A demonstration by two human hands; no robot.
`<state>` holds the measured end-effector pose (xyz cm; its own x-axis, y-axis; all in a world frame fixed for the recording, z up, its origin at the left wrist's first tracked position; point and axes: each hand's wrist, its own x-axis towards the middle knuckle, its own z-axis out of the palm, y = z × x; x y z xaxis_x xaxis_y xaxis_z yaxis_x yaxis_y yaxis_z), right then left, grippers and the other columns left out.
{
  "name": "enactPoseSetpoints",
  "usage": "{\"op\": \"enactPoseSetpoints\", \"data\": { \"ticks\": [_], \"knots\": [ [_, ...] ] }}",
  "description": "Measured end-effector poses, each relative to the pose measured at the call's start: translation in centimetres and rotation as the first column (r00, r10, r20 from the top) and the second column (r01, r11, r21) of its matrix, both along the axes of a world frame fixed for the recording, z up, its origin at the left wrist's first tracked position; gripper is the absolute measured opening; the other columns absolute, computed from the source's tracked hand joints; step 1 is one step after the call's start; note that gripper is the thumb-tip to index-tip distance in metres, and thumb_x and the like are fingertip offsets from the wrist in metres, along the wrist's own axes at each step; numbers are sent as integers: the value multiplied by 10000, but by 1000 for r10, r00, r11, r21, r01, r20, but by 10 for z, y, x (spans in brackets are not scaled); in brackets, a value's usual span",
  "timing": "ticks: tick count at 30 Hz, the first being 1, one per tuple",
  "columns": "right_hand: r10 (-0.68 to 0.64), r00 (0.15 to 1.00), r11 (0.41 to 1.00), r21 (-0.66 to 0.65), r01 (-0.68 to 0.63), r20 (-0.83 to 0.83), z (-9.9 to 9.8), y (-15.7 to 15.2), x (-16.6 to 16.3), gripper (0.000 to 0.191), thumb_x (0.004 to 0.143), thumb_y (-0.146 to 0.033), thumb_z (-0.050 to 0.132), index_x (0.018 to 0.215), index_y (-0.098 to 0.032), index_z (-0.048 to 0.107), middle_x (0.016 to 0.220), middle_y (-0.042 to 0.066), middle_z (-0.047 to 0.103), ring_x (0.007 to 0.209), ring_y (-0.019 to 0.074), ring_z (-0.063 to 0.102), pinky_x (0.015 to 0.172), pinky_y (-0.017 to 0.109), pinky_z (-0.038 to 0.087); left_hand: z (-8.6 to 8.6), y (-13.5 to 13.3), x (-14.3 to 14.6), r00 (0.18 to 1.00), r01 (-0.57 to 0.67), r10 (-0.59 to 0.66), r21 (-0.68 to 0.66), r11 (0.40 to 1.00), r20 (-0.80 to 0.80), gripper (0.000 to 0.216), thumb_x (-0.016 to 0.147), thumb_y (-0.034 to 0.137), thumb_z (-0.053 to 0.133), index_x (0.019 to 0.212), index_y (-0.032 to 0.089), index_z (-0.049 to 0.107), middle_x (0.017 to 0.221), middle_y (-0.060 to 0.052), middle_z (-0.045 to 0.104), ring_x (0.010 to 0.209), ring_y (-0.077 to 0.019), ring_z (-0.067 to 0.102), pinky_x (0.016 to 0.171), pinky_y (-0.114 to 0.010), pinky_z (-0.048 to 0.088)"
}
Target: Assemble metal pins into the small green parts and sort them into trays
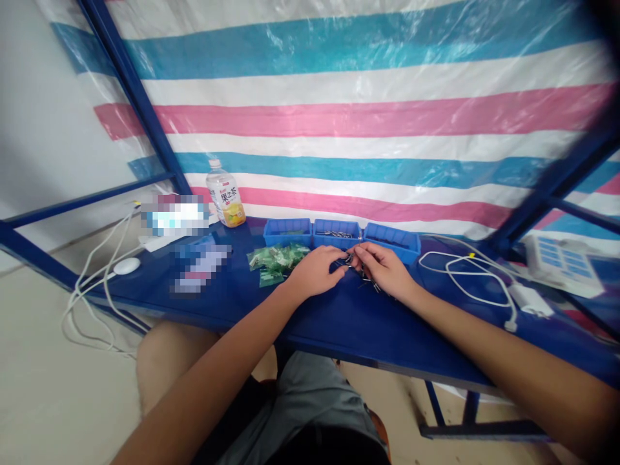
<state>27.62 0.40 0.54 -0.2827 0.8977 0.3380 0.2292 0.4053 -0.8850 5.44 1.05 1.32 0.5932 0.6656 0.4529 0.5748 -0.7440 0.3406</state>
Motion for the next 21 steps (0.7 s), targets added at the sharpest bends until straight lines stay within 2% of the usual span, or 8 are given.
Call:
{"op": "enactPoseSetpoints", "data": {
  "ticks": [4,8,13,21],
  "knots": [
    [1,1000,1000,-4,-1,-5,0,0,0,418,1022,-593,550,1082,-215,717,839,34,707,644,141,590,543,254,453,-4,2,-1,996,49,-50,-15,999,-73,355,987,340,635,1309,221,724,1366,-76,710,1286,-280,632,1163,-439,458],
    [-2,1000,1000,-9,2,-14,-1,0,0,429,1021,-602,547,1090,-213,717,839,35,711,643,141,590,537,252,450,-2,4,-1,993,57,-60,-28,998,-100,305,971,285,654,1249,211,755,1299,-66,745,1206,-277,671,1112,-434,490],
    [11,999,999,-45,-13,-37,1,-1,-2,430,1007,-614,564,1071,-214,710,835,30,703,617,132,573,529,254,447,0,5,-1,994,42,-46,-46,998,-102,263,951,234,661,1182,229,786,1231,-59,772,1114,-276,703,1053,-437,523],
    [19,992,994,-104,-32,-125,0,3,-1,438,973,-630,607,1065,-212,698,823,33,693,634,144,575,498,247,423,-2,7,-2,996,51,-55,-53,997,-68,264,935,169,639,1145,223,789,1178,-62,783,1103,-253,714,1036,-390,533]
  ]
}}
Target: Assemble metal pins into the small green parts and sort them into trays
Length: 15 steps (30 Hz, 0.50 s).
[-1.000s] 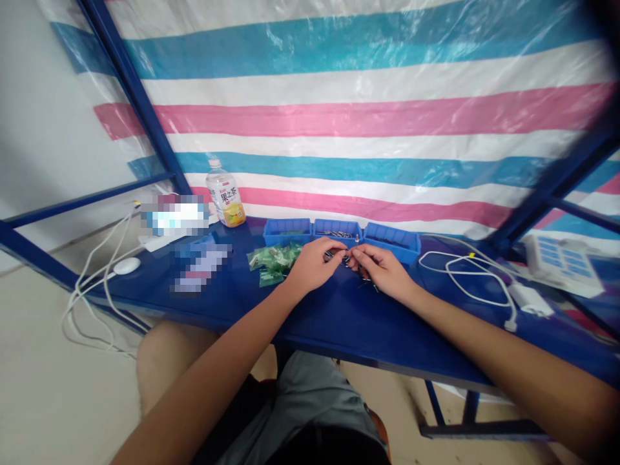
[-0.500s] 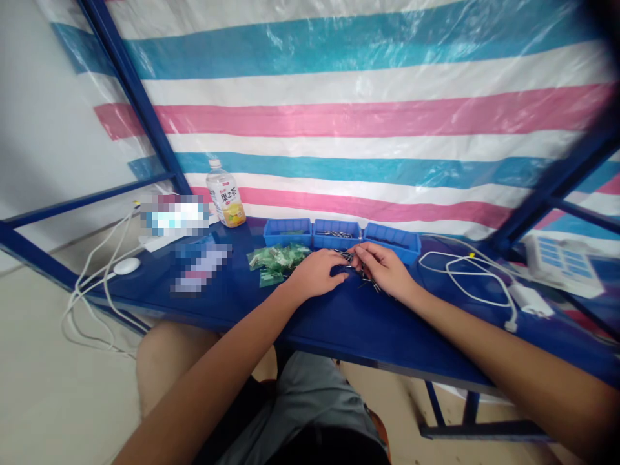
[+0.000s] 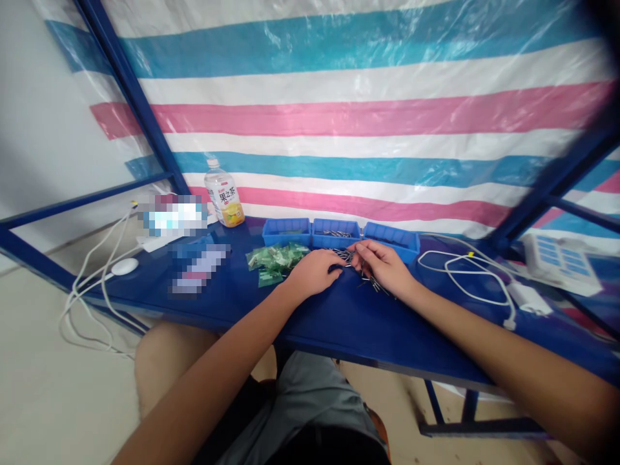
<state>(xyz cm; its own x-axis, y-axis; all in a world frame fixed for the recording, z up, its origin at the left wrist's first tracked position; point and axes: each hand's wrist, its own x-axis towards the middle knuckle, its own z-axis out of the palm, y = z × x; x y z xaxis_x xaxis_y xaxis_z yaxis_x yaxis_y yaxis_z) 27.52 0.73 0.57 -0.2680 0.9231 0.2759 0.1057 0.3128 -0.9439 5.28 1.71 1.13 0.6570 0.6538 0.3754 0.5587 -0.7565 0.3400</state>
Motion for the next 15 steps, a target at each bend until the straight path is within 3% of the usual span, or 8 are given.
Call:
{"op": "enactPoseSetpoints", "data": {
  "ticks": [15],
  "knots": [
    [-232,952,950,-256,178,-199,3,14,16,468,847,-620,750,1008,-181,724,723,34,676,527,125,566,376,196,252,1,-1,0,999,-46,46,-1,999,23,189,935,186,642,1055,208,786,1114,-72,770,1065,-252,704,1027,-393,529]
  ]
}}
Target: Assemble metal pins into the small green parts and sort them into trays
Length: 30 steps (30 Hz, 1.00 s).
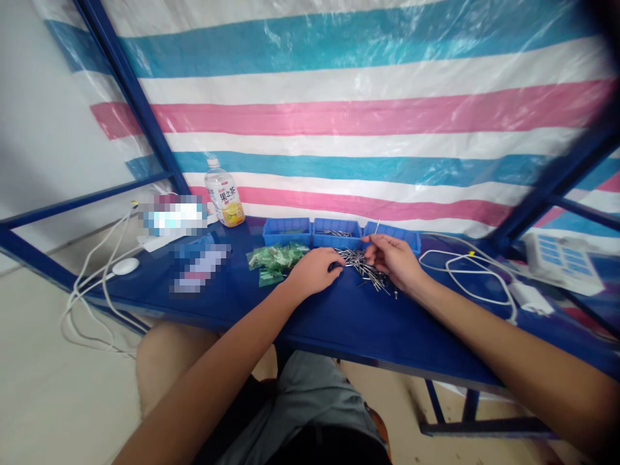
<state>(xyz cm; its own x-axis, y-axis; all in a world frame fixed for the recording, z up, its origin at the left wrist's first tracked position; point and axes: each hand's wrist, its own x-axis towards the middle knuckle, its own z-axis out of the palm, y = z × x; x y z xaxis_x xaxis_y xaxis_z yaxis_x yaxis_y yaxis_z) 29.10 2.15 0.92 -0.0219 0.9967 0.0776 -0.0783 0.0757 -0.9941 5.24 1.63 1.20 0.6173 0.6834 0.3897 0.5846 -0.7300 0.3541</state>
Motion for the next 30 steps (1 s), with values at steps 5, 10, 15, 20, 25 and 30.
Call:
{"op": "enactPoseSetpoints", "data": {
  "ticks": [5,10,15,20,25,30],
  "knots": [
    [-37,957,988,152,-7,287,2,-2,4,503,941,-675,611,901,-190,738,702,52,694,548,158,597,439,255,389,0,0,-1,1000,-15,15,0,1000,5,193,932,180,635,1058,204,780,1108,-77,759,1061,-261,697,1016,-409,533],
    [-166,612,790,476,-386,773,-5,-9,-2,352,956,-527,672,1144,-248,772,1102,111,767,1050,312,678,959,500,543,0,1,-1,999,-6,7,-6,1000,36,265,910,125,618,1113,208,767,1161,-81,740,1093,-254,695,1040,-396,533],
    [-251,396,729,442,-523,883,-15,-6,-2,336,998,-359,618,1293,-245,733,1307,140,708,1189,342,619,1026,559,503,0,0,-2,998,-9,10,-22,1000,61,306,908,122,612,1166,207,754,1206,-86,725,1116,-257,693,1054,-399,533],
    [-262,363,675,439,-593,894,-10,-2,3,313,992,-234,580,1256,-245,749,1211,120,747,1082,308,656,993,524,528,0,-1,-1,996,7,-5,-25,1000,88,316,905,122,622,1180,208,750,1210,-85,720,1093,-248,699,1051,-396,540],
    [-314,317,662,445,-603,895,-6,-4,1,298,998,-214,563,1221,-216,759,1156,125,765,1042,315,654,935,492,553,-1,0,0,993,43,-38,-42,998,115,313,904,119,630,1183,202,747,1190,-92,719,1031,-227,708,991,-369,573],
    [-323,338,683,465,-564,884,-8,-3,2,265,988,-206,572,1171,-234,761,1093,109,774,1021,304,664,870,448,561,-1,0,2,988,55,-47,-46,997,148,326,896,98,620,1181,189,750,1209,-98,720,1062,-220,707,997,-348,580]
  ]
}}
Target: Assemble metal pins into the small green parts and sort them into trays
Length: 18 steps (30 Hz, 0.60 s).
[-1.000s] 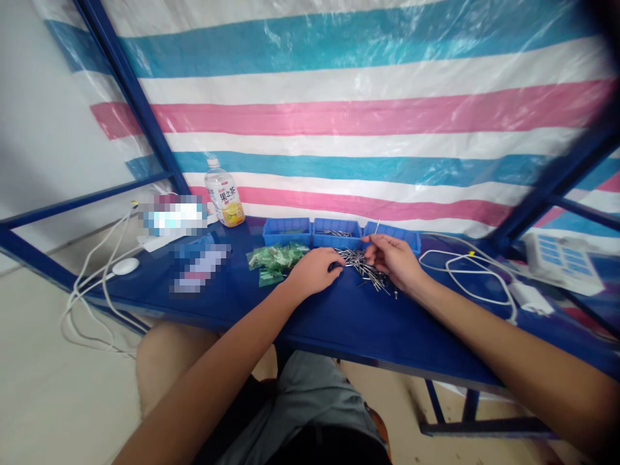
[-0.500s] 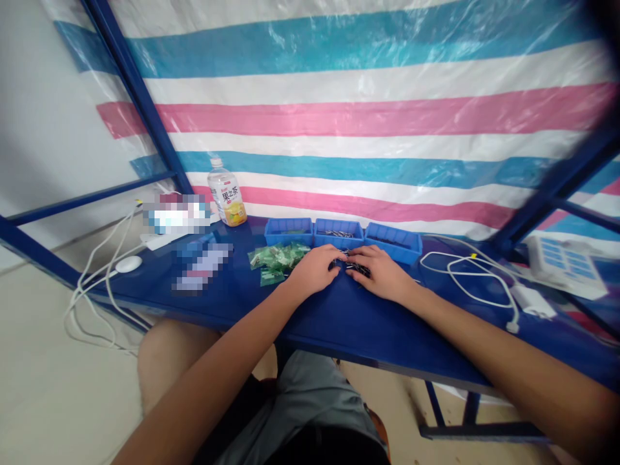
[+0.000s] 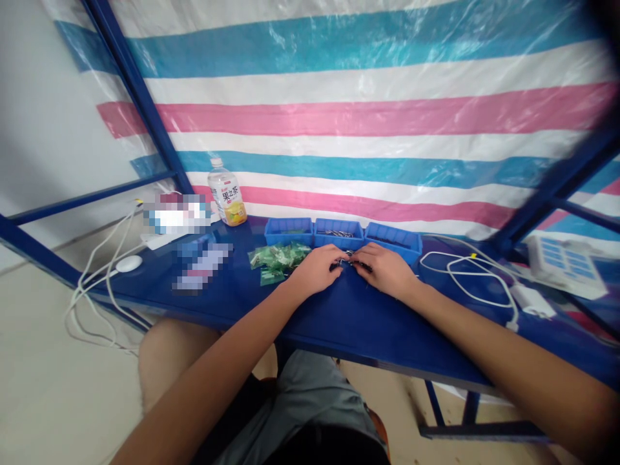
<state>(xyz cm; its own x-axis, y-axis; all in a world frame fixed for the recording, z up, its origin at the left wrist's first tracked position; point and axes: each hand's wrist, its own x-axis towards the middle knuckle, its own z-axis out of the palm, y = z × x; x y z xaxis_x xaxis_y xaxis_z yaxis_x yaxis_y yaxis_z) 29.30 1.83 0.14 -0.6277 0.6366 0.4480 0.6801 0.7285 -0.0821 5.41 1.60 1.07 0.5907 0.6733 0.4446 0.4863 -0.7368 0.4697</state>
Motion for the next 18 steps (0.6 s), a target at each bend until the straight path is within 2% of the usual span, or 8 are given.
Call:
{"op": "enactPoseSetpoints", "data": {
  "ticks": [6,12,18],
  "knots": [
    [-16,987,1000,-29,11,-162,2,1,1,240,993,-216,563,1140,-244,751,1072,97,777,1019,297,680,912,452,555,2,-2,1,997,-64,65,-43,997,37,311,942,189,621,1234,188,727,1192,-91,755,1011,-229,731,990,-382,591],
    [-49,940,999,-25,43,-338,5,0,0,246,993,-250,582,1174,-236,747,1051,96,770,962,286,703,861,431,564,1,-2,1,995,-81,82,-28,996,47,328,959,231,629,1276,181,702,1250,-89,752,1123,-254,717,1038,-400,572],
    [-40,929,999,-37,29,-368,3,3,1,164,974,-225,624,1037,-231,775,973,64,776,855,238,710,790,380,562,4,-4,2,996,-88,88,-3,996,29,344,965,228,620,1299,185,689,1234,-83,757,1138,-254,714,1054,-397,563]
  ]
}}
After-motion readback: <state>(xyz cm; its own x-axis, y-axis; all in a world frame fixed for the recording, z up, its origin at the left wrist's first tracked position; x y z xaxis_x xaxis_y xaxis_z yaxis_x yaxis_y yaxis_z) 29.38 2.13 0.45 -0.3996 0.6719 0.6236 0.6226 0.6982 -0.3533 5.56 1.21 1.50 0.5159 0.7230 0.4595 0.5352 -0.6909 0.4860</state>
